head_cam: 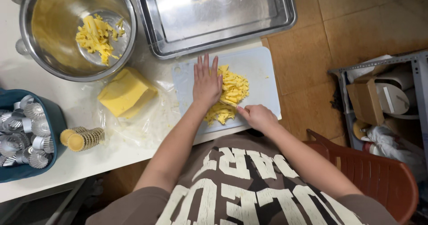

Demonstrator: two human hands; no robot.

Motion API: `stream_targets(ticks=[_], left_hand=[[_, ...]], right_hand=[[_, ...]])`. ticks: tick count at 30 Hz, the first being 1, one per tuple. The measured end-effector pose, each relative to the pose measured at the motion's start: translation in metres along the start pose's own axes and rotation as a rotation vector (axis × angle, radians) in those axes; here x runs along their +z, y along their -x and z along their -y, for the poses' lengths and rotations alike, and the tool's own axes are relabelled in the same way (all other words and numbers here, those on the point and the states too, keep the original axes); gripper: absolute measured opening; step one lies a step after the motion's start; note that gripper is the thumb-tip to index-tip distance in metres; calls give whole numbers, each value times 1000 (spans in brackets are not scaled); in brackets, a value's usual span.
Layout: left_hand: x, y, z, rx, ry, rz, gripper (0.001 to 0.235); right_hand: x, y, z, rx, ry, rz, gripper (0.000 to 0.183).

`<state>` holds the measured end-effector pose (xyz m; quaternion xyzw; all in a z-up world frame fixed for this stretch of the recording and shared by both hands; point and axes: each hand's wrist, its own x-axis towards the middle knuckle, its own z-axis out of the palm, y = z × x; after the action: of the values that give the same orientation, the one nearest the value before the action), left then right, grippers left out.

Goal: The person uses a knife to cut a large block of butter into small pieces on a white cutting board. The chopped butter is gathered and transferred into a metal mixing bowl. The person repeats the cutting and transferring process multiple times.

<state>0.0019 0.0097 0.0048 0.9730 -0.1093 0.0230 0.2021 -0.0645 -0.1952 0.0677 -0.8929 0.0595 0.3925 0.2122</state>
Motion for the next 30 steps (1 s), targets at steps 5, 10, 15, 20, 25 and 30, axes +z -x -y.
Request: stream_targets(ticks=[5,10,15,20,25,30], left_hand=[[7,-6,-2,-34,-31,53,65],[-4,-9,-4,-77,-8,47,66],[-16,-27,-13,-14,25,5,65],[-10,-50,-25,247,-36,156,64],[0,-51,-21,273,-59,231,65],[-4,-46,-19,246,0,139,64]], right_hand=[[0,-8,4,-19,53,-23,62],[-12,-7,2,-19,82,23,62],[3,3,-9,-77,-68,-86,59],[46,2,-17,-42,-245,-153,59],[64,-12,-17,-88,-177,-202,58],[55,-7,-21,-106,-163,-184,58]])
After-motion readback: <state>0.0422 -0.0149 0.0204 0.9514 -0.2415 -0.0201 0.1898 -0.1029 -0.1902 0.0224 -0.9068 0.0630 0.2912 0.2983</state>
